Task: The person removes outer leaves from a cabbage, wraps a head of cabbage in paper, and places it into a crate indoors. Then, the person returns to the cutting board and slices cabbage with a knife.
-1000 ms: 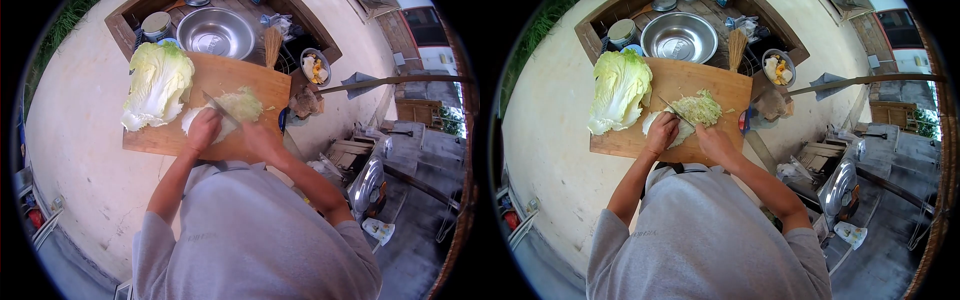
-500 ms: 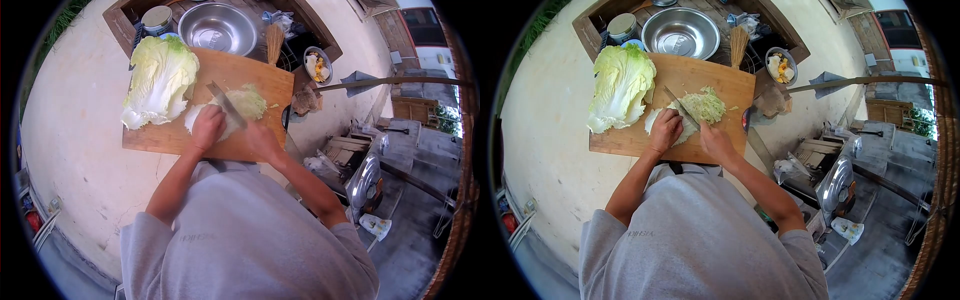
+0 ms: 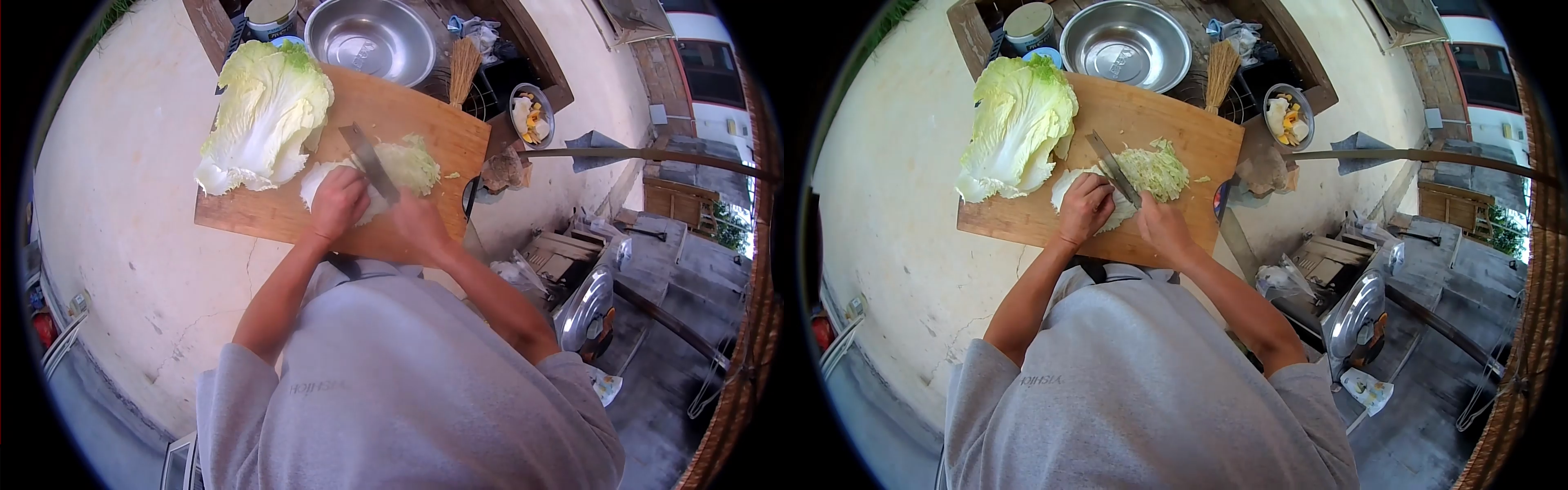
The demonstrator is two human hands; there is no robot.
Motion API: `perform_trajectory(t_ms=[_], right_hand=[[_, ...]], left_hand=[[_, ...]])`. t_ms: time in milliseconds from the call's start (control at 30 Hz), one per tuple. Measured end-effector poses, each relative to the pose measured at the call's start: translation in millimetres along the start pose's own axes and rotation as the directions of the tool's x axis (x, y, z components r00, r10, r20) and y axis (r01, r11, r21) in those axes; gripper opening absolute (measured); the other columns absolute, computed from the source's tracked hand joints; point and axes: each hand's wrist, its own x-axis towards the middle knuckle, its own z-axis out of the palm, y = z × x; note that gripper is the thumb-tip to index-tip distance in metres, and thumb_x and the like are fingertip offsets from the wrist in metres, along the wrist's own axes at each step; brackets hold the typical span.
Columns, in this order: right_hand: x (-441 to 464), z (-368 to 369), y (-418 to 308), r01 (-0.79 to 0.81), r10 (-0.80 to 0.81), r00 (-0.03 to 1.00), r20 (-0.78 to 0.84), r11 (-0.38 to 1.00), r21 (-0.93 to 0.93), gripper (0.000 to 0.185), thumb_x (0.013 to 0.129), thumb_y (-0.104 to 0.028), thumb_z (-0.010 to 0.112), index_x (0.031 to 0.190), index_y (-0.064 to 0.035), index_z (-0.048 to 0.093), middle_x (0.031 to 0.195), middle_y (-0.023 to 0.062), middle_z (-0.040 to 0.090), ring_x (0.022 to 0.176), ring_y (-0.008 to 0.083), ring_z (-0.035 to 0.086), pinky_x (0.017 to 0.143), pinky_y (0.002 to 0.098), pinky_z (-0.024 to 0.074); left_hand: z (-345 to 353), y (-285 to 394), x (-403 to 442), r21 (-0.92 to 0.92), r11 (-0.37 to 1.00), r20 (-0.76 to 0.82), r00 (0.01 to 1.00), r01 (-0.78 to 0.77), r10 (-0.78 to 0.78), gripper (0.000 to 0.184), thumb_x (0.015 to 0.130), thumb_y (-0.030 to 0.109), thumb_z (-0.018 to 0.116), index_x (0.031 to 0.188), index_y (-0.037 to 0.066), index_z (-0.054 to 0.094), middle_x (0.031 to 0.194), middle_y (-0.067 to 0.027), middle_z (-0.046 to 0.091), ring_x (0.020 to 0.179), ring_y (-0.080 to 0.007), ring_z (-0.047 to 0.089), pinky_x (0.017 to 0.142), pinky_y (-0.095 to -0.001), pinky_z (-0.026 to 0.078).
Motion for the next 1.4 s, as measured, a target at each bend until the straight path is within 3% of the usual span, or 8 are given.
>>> perform_trajectory(t_ms=[300,400,500,600,700,900,1100,1400], right_hand=[[-9,-56,-31,0.049,-0.023,0.976,0.215,0.992,-0.115,0.023,0.086,-0.006,0.059,0.103,0.003,0.047,0.066,0.0231,0.061,0.063,0.0446,0.062,0.056,0.0539,0.0485],[-5,-28,-20,0.008,0.018,0.976,0.216,0.993,-0.117,0.022,0.086,-0.007,0.06,0.1,0.0027,0.046,0.067,0.0236,0.061,0.064,0.0446,0.063,0.057,0.054,0.0487],[9,7,-8,-0.047,0.062,0.985,0.159,0.994,-0.094,0.016,0.089,-0.006,0.053,0.104,-0.0006,0.05,0.08,0.0273,0.063,0.075,0.0493,0.062,0.064,0.0582,0.0479],[3,2,-6,-0.102,0.107,0.986,0.126,0.994,-0.044,0.019,0.088,-0.006,0.054,0.106,-0.0004,0.051,0.08,0.0272,0.063,0.075,0.0495,0.062,0.065,0.0587,0.0477],[-8,-27,-27,-0.004,0.004,0.997,0.074,1.0,0.003,0.021,0.087,-0.006,0.058,0.103,0.0012,0.047,0.07,0.025,0.062,0.068,0.0451,0.063,0.059,0.0545,0.049],[-12,-49,-33,-0.046,0.064,0.958,0.279,0.996,-0.071,0.021,0.086,-0.005,0.057,0.103,0.0027,0.047,0.068,0.0255,0.061,0.067,0.0461,0.063,0.06,0.055,0.0491],[-1,15,-10,0.003,0.003,0.997,0.073,0.997,-0.082,0.023,0.086,-0.007,0.058,0.103,0.0032,0.046,0.067,0.0252,0.061,0.065,0.0465,0.062,0.059,0.055,0.0488],[-14,-54,-42,0.03,-0.002,0.971,0.237,0.993,-0.113,0.024,0.086,-0.007,0.059,0.103,0.0023,0.046,0.066,0.0236,0.061,0.064,0.0463,0.062,0.058,0.0546,0.0482]], left_hand=[[1,-6,-5,-0.002,1.0,-0.003,1.0,-0.011,0.011,0.013,0.069,0.0,0.069,0.081,0.002,0.063,0.09,-0.0102,0.06,0.085,-0.0301,0.059,0.074,-0.0393,0.05],[1,-10,-10,0.012,1.0,0.035,0.999,0.015,-0.016,0.013,0.069,0.001,0.069,0.08,0.002,0.063,0.09,-0.0102,0.06,0.085,-0.0302,0.059,0.073,-0.0392,0.05],[1,-8,-6,0.004,1.0,0.034,0.999,0.011,-0.011,0.013,0.069,0.001,0.069,0.08,0.002,0.063,0.09,-0.0102,0.06,0.085,-0.0304,0.059,0.073,-0.0391,0.05],[-2,-3,-4,0.006,1.0,-0.017,0.999,-0.03,0.03,0.013,0.068,0.001,0.07,0.08,0.002,0.063,0.091,-0.0102,0.061,0.085,-0.0305,0.058,0.073,-0.0394,0.05],[-3,-6,-4,0.013,1.0,-0.049,0.999,-0.013,0.014,0.014,0.068,0.0,0.07,0.08,0.003,0.063,0.091,-0.0099,0.061,0.084,-0.0305,0.058,0.072,-0.0396,0.05],[1,-8,-5,-0.007,1.0,-0.045,0.999,0.021,-0.021,0.013,0.067,-0.002,0.069,0.078,0.003,0.063,0.086,-0.0093,0.06,0.081,-0.0301,0.058,0.07,-0.0396,0.05],[-1,-9,-5,0.017,1.0,-0.056,0.998,0.018,-0.017,0.013,0.066,-0.001,0.069,0.077,0.004,0.063,0.082,-0.0093,0.058,0.078,-0.03,0.058,0.067,-0.0399,0.05],[1,-7,-8,-0.003,0.999,-0.122,0.992,0.043,-0.043,0.013,0.066,-0.001,0.069,0.075,0.005,0.061,0.082,-0.0089,0.058,0.076,-0.0299,0.058,0.065,-0.0404,0.05]])
